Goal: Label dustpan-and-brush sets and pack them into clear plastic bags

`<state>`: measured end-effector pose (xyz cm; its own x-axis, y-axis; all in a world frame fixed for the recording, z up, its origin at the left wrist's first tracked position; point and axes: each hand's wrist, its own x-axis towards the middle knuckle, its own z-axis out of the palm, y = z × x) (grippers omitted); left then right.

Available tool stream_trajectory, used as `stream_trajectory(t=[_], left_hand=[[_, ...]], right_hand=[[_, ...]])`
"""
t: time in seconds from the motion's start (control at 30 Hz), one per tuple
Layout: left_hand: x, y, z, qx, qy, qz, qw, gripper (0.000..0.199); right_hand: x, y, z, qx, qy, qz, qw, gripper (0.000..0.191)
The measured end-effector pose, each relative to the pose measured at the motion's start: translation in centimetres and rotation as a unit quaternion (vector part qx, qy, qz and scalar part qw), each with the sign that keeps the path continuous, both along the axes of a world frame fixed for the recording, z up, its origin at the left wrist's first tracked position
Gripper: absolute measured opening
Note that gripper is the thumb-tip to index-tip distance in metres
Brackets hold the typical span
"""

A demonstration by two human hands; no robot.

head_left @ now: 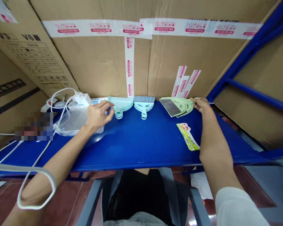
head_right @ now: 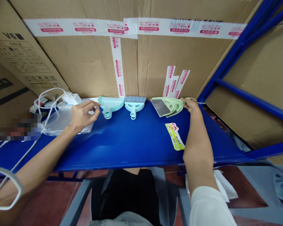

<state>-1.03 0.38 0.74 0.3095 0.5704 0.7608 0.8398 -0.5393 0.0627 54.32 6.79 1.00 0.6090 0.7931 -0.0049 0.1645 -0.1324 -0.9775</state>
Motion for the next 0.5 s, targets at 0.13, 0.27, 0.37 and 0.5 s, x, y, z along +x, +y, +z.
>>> stream_trajectory(t=[0.13,0.27,0.37,0.5], left_hand=[[0.0,-0.1,-0.1,-0.001,0.0,-0.003,1.0,0.02],[0.0,0.0,-0.3,-0.01,0.012,-0.005,1.0,0.021],[0.0,0.1,-0.4,-0.012,0.008,-0.006,1.0,0.021],[0.0,0.2,-0.4,-0.026,0.007,-0.002,1.0,0.021]], right_hand=[[0.0,0.2,0.7,-0.009,-0.003,-0.012,1.0,0.038],[-0.2,-0.3,0.5,-0.05,-0.012,0.038,0.998,0.066],[-0.2,-0.9,0.5,-0.088,-0.017,0.076,0.993,0.056],[0.1,-0.8,0.8,-0.099,-0.028,0.068,0.992,0.038]])
